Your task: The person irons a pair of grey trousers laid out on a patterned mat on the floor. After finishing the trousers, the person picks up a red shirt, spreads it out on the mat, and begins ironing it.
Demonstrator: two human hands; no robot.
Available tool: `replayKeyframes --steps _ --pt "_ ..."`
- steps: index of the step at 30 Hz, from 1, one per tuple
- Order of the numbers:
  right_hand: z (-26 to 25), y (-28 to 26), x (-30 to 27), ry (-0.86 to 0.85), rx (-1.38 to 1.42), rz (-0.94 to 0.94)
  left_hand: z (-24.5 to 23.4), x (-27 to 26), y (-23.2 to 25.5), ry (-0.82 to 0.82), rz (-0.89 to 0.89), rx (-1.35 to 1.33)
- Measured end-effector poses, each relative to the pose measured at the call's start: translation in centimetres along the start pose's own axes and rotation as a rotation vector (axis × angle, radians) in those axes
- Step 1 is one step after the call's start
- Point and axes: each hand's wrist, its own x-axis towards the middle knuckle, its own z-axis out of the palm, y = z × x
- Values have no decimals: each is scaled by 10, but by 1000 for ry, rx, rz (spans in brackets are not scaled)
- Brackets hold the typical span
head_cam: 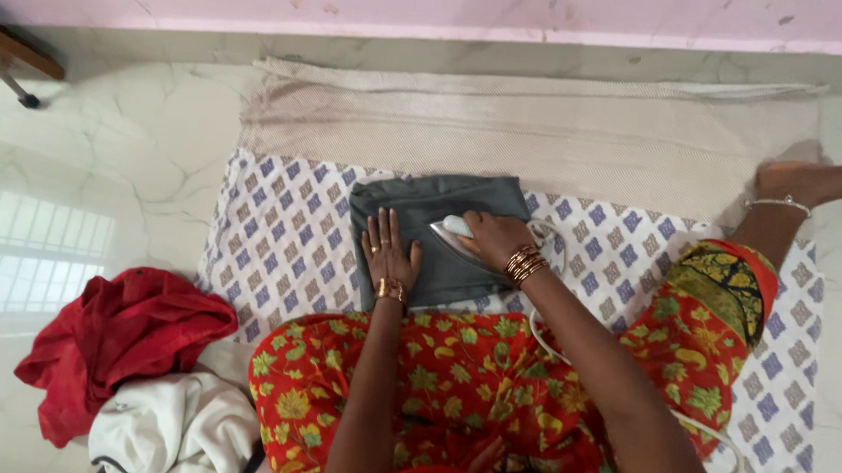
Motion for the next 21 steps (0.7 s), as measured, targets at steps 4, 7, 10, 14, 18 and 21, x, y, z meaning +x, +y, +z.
replayKeyframes --steps 4,7,10,14,18,21 --pt "-3 -13 10 31 91 194 1 -6 -6 223 65 -62" --pt "-1 -22 14 89 86 187 8 -14 -9 346 31 -114" --pt "-4 -22 15 68 65 -16 11 -16 -8 382 -33 -156" --pt "-7 -30 8 -3 -9 -164 7 -15 -7 422 -75 -173" --pt "-1 -32 18 1 -27 -142 7 -17 -5 486 -126 -184" --pt "6 -36 30 24 -51 -128 10 -18 -5 457 -138 -174"
